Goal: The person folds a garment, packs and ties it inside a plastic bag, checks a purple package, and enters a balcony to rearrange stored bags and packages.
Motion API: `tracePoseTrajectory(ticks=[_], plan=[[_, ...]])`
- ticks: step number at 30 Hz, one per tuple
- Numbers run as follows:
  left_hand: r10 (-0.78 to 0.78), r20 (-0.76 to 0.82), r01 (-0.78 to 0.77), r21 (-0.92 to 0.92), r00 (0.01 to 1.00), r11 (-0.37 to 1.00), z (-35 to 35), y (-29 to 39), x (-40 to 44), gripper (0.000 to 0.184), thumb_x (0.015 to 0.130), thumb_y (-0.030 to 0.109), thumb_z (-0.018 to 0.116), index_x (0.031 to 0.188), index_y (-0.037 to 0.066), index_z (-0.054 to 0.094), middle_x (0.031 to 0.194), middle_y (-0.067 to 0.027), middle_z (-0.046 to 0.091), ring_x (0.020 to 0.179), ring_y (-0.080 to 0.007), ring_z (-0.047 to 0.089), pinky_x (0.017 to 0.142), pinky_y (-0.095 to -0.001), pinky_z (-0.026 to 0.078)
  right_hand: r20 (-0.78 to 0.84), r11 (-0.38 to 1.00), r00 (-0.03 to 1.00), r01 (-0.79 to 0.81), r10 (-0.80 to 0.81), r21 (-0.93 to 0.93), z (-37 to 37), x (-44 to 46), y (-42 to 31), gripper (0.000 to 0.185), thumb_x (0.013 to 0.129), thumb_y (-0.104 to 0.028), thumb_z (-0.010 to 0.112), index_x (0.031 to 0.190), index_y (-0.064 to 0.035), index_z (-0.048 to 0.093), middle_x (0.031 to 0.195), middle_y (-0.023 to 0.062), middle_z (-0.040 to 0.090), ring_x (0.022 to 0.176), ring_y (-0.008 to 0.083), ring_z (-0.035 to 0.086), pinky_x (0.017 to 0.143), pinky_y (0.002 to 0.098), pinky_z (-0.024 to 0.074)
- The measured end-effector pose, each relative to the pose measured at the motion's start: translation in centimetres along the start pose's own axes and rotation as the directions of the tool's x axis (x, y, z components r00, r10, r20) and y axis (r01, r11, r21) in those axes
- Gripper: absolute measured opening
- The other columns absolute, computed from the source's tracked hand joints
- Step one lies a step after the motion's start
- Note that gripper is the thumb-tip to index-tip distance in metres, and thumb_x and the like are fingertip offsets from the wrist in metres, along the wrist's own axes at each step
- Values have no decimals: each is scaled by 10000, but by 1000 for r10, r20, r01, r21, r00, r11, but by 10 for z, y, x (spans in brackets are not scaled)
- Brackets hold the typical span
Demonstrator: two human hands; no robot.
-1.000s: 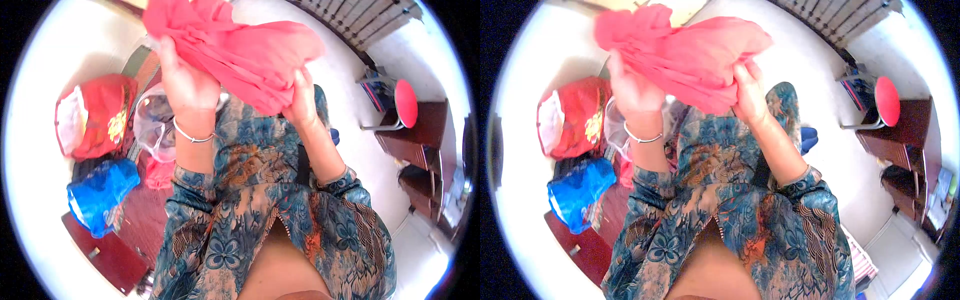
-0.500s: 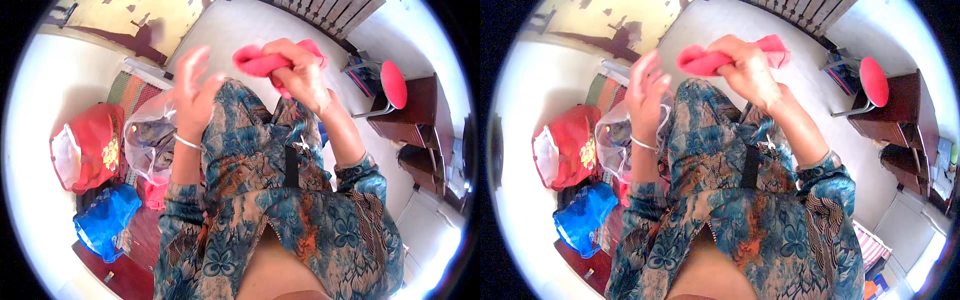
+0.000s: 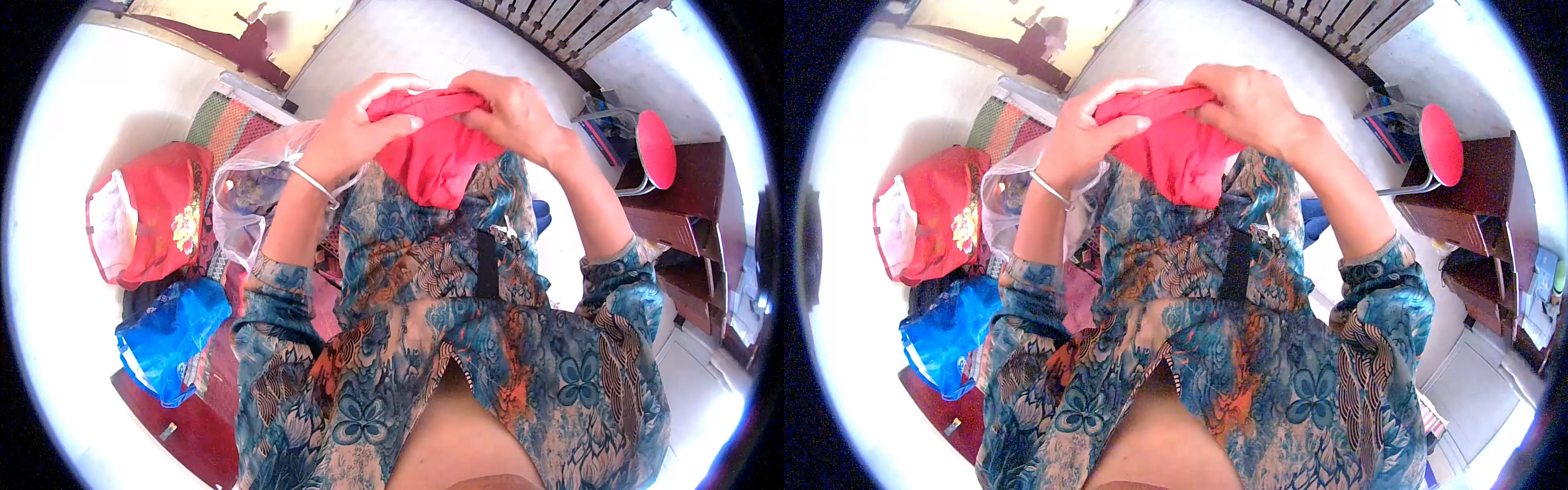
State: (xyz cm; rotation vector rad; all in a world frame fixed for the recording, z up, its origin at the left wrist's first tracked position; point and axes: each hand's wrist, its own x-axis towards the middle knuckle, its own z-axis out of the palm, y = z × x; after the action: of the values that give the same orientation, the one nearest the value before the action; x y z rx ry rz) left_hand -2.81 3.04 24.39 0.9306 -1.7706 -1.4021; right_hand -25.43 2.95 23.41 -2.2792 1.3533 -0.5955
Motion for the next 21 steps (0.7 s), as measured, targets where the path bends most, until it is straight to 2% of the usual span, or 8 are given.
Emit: tracePoseTrajectory(ticks=[2, 5, 9, 11, 13, 16, 19, 21], plan=[[-95, 15, 96, -105, 995, 990, -6, 0, 1, 304, 791, 27, 600, 1094, 2, 605, 1014, -44, 627, 931, -102, 561, 859, -243, 440, -75, 999, 997, -7, 10, 47, -3, 3, 4, 225, 763, -131, 587, 986, -111, 597, 883, 131, 628, 814, 319, 616, 709, 403, 497], [-162, -130, 155, -63, 978, 986, -15, -5, 3, 244, 814, 3, 543, 1047, -2, 615, 975, -52, 635, 909, -107, 571, 844, -244, 451, -166, 997, 986, 7, 5, 73, -3, 6, 13, 227, 752, -73, 560, 976, -87, 595, 909, 134, 623, 813, 311, 618, 715, 396, 496], [-129, -419, 8, -278, 898, 960, -38, -31, 9, 173, 804, -56, 504, 934, -17, 612, 929, -89, 640, 856, -152, 605, 781, -271, 489, -289, 991, 956, 78, -43, 110, -6, 4, 23, 266, 737, -18, 531, 990, -66, 595, 900, 139, 612, 806, 304, 616, 729, 383, 497], [-53, -538, -89, -234, 842, 968, -46, -36, 11, 182, 776, -74, 535, 920, -12, 626, 893, -65, 638, 810, -123, 594, 728, -246, 485, -331, 998, 943, 59, -47, 24, -12, 3, 25, 258, 739, -17, 530, 986, -59, 594, 918, 143, 610, 829, 299, 617, 736, 378, 498], [8, -624, -137, -157, 781, 978, -51, -36, 11, 169, 753, -81, 563, 893, -8, 624, 851, -52, 630, 776, -107, 582, 706, -233, 480, -379, 990, 917, 81, -120, -117, -19, 3, 26, 258, 720, 22, 529, 959, -54, 589, 921, 143, 605, 852, 307, 611, 739, 377, 498], [131, -700, -60, 125, 702, 990, -37, -11, 1, 119, 772, -59, 559, 867, -5, 605, 872, -49, 625, 782, -101, 576, 723, -223, 470, -408, 987, 898, 149, -163, -66, -37, -3, 3, 277, 756, 45, 537, 1015, -32, 596, 956, 118, 555, 873, 236, 586, 760, 302, 470], [284, -678, -85, 311, 678, 947, -18, -2, -22, 136, 756, -65, 553, 871, 1, 583, 868, -52, 609, 782, -137, 570, 738, -268, 463, -432, 962, 860, 260, -272, -87, -33, -21, -6, 269, 690, 60, 545, 939, -33, 577, 931, 134, 580, 860, 297, 592, 744, 357, 484], [349, -521, -6, 550, 779, 835, -11, -29, -52, 201, 715, -82, 538, 888, 16, 560, 866, -93, 572, 800, -219, 559, 768, -340, 452, -370, 949, 875, 307, -313, -75, -16, -43, -5, 274, 647, 62, 560, 901, -41, 568, 896, 133, 590, 831, 327, 597, 726, 389, 493]])
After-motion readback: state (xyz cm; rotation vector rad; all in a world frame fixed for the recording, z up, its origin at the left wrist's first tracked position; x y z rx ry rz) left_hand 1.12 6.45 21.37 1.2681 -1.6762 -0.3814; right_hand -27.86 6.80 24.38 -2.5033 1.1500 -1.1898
